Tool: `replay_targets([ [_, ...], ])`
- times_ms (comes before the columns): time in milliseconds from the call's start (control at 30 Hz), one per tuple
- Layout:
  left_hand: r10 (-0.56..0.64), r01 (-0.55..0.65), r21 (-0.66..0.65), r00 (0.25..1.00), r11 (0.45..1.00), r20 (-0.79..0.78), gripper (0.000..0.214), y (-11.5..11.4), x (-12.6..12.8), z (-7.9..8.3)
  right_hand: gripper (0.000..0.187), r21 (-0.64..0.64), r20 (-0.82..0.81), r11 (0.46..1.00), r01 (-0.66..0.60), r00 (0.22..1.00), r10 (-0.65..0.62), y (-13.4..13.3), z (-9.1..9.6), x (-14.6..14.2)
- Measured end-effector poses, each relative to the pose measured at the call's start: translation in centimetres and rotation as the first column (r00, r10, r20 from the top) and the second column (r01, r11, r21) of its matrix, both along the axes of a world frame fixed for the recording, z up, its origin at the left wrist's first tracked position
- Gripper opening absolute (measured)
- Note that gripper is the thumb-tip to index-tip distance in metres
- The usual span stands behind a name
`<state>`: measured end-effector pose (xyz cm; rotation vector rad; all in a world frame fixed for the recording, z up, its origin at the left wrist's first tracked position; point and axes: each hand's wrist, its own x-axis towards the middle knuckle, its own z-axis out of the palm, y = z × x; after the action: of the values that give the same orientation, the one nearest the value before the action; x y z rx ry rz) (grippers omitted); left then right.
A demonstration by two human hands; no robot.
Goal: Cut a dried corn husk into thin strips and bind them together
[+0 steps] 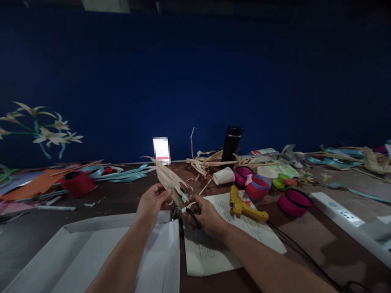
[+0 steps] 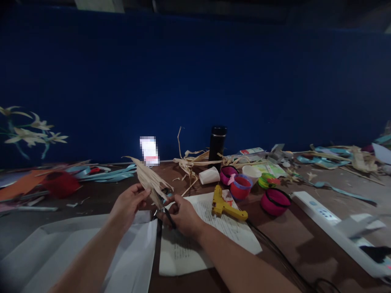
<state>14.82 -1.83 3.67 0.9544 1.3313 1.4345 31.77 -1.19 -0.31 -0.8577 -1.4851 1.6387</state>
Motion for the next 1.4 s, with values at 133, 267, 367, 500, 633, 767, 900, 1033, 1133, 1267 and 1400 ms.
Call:
replay_targets([
  [133,-0.025,0.025,-0.009,0.999,1.0,0.034,0.036,-0.2,0.2,0.2,0.045,-0.005,0.012,1.0,0.012,1.0,-0.012,0.0,0.0,0.0],
  [267,-0.047,0.048,-0.017,0.998,0.999,0.045,0.035,-0.3,0.1,0.1,0.037,0.026,0.005,1.0,0.007,1.0,-0.007,-0.2,0.3,-0.1],
  [367,-0.055,0.056,-0.015,0.997,0.998,0.044,0.033,-0.2,0.0,0.0,0.037,0.007,-0.006,1.0,0.024,1.0,-0.024,-0.2,0.4,-0.2],
  [500,-0.054,0.056,-0.031,0.997,0.998,0.049,0.032,-0.2,0.0,0.1,0.039,-0.041,-0.049,0.999,0.03,0.998,-0.032,0.0,0.2,-0.3],
  [633,-0.068,0.07,-0.033,0.996,0.997,0.06,0.033,-0.1,-0.1,0.2,0.037,-0.026,-0.048,0.999,0.035,0.998,-0.036,0.0,0.1,-0.2],
  [767,-0.075,0.079,-0.05,0.995,0.996,0.062,0.034,0.0,-0.3,0.1,0.036,-0.023,-0.055,0.999,0.024,0.998,-0.025,-0.1,0.3,-0.2],
  [900,-0.065,0.069,-0.063,0.996,0.996,0.064,0.035,0.0,-0.3,0.2,0.037,-0.015,-0.038,1.0,0.013,0.999,-0.014,0.0,0.2,-0.2],
  [1033,-0.057,0.061,-0.065,0.996,0.996,0.063,0.035,-0.2,-0.1,0.4,0.039,0.002,0.027,1.0,-0.013,1.0,0.013,0.0,0.0,0.0],
  [1133,-0.033,0.038,-0.06,0.997,0.997,0.075,0.036,-0.3,0.0,0.7,0.041,0.036,0.083,0.999,-0.04,0.996,0.037,-0.2,0.5,0.3],
  [1267,0.046,-0.043,-0.037,0.995,0.998,0.084,0.035,-0.3,0.0,0.9,0.043,-0.001,0.052,0.998,-0.067,0.996,0.067,-0.3,1.4,0.5],
  [1400,0.07,-0.07,-0.003,0.995,0.998,0.074,0.034,0.0,-0.3,0.5,0.042,-0.018,0.012,0.999,-0.045,0.999,0.045,-0.2,1.6,0.6],
])
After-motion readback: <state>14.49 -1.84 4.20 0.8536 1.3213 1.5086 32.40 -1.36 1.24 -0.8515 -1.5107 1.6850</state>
